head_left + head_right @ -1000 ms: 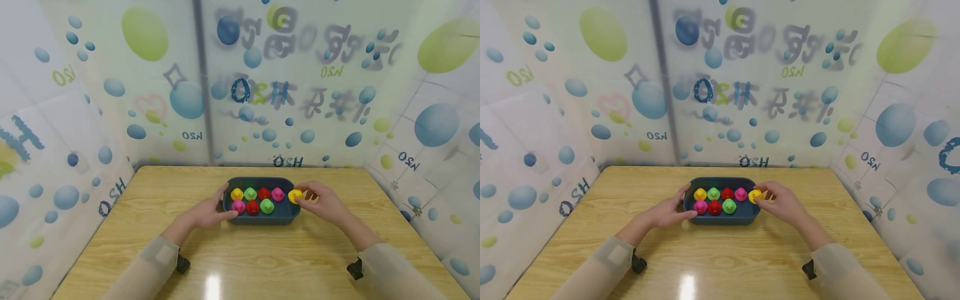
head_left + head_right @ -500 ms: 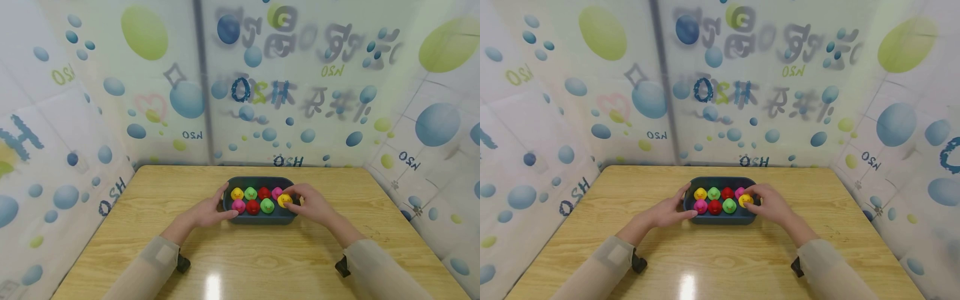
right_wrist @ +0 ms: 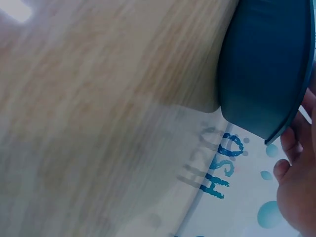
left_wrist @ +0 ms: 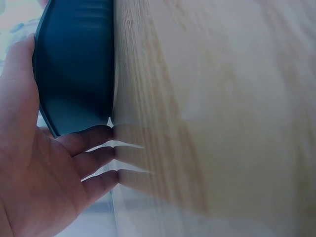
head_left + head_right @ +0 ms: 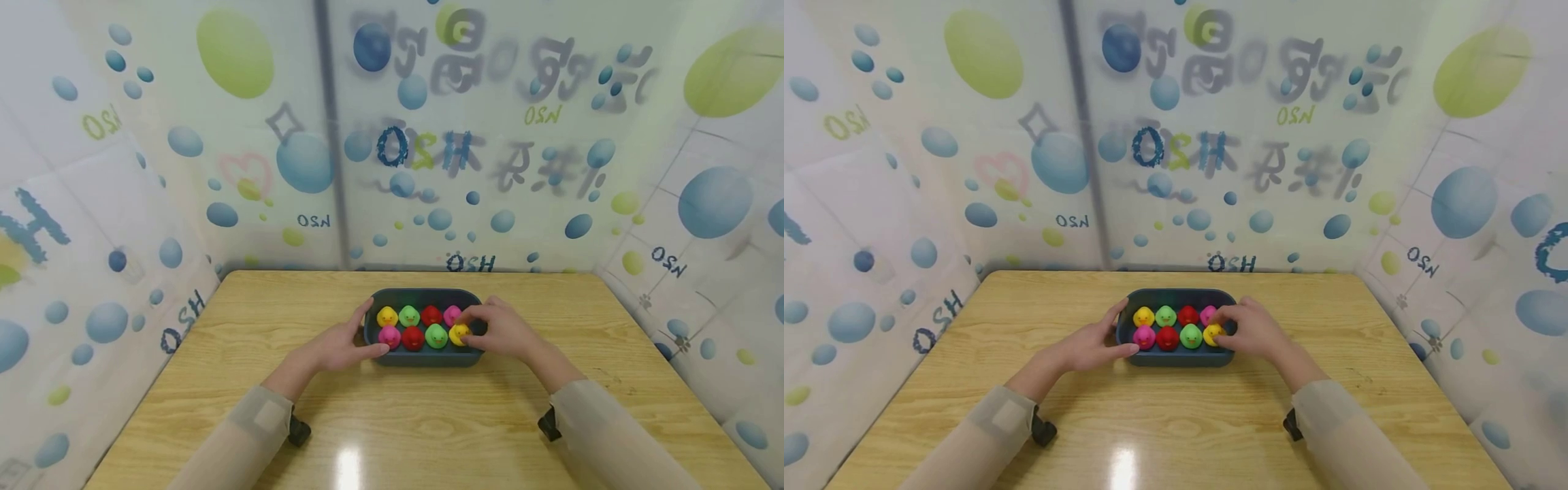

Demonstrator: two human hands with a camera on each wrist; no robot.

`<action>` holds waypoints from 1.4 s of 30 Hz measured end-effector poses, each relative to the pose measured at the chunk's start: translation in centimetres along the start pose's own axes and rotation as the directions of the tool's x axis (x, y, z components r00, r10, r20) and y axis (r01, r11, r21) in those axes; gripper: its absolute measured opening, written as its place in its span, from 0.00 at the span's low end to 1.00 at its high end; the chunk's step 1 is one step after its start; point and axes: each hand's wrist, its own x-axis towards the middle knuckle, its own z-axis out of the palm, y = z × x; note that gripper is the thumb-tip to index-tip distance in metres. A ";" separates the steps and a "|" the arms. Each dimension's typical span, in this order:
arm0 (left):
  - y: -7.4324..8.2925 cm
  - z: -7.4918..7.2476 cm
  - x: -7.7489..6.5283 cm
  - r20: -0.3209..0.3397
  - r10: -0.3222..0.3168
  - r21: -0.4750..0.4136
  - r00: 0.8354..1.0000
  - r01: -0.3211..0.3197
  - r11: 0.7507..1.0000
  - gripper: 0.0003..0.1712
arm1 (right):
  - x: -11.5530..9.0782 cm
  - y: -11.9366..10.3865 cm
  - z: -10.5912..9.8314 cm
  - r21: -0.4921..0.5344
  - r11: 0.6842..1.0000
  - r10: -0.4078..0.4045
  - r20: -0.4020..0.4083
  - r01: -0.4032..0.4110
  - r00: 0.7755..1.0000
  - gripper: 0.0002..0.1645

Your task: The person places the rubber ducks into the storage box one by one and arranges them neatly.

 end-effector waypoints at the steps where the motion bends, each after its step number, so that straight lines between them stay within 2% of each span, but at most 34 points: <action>1: 0.0 0.0 0.0 0.000 0.003 0.001 1.000 -0.003 1.000 0.68 | 0.1 -0.1 0.0 -0.011 1.000 -0.001 0.012 0.001 1.000 0.15; 2: -0.5 0.1 0.2 -0.001 0.027 0.012 1.000 -0.027 1.000 0.68 | 0.3 -0.1 0.0 -0.026 1.000 -0.001 0.023 0.002 1.000 0.15; 5: -0.5 0.1 0.1 -0.001 0.034 0.018 0.999 -0.034 0.999 0.68 | 0.6 -0.3 -0.1 -0.058 0.998 0.007 0.050 -0.004 0.999 0.14; 13: -0.2 -0.1 -0.1 0.005 0.003 0.002 1.000 -0.003 1.000 0.67 | 1.3 -0.4 0.0 -0.116 0.993 0.009 0.071 0.000 0.997 0.15; 19: -0.4 -0.2 0.0 0.001 -0.010 -0.001 1.000 0.010 1.000 0.67 | 1.6 -0.4 0.1 -0.116 0.993 -0.015 0.067 0.023 0.998 0.14; 24: -0.5 -0.2 -0.1 0.004 -0.011 -0.004 1.000 0.011 1.000 0.67 | 1.7 -0.5 0.1 -0.101 0.995 -0.001 0.079 0.009 0.997 0.13; 31: -0.9 -0.1 -0.2 0.000 0.030 0.013 1.000 -0.030 0.999 0.69 | 1.8 -0.5 0.2 -0.087 0.996 0.015 0.102 -0.006 0.995 0.14; 34: -1.0 -0.1 -0.1 -0.003 0.025 0.010 1.000 -0.025 1.000 0.68 | 1.8 -0.6 0.1 -0.093 0.996 0.013 0.108 -0.003 0.994 0.14; 35: -0.5 -0.3 -0.4 -0.003 0.004 -0.002 1.000 -0.004 1.000 0.68 | 1.9 -0.7 0.1 -0.094 0.996 0.010 0.108 0.001 0.994 0.14; 39: -0.7 -0.2 -0.3 -0.004 -0.007 -0.003 1.000 0.007 1.000 0.67 | 1.8 -0.6 -0.1 -0.069 0.997 -0.026 0.093 0.033 0.995 0.14; 42: -0.6 -0.2 -0.4 -0.001 -0.012 -0.003 1.000 0.012 1.000 0.67 | 1.4 -0.5 -0.5 -0.036 0.997 -0.071 0.032 0.073 0.997 0.13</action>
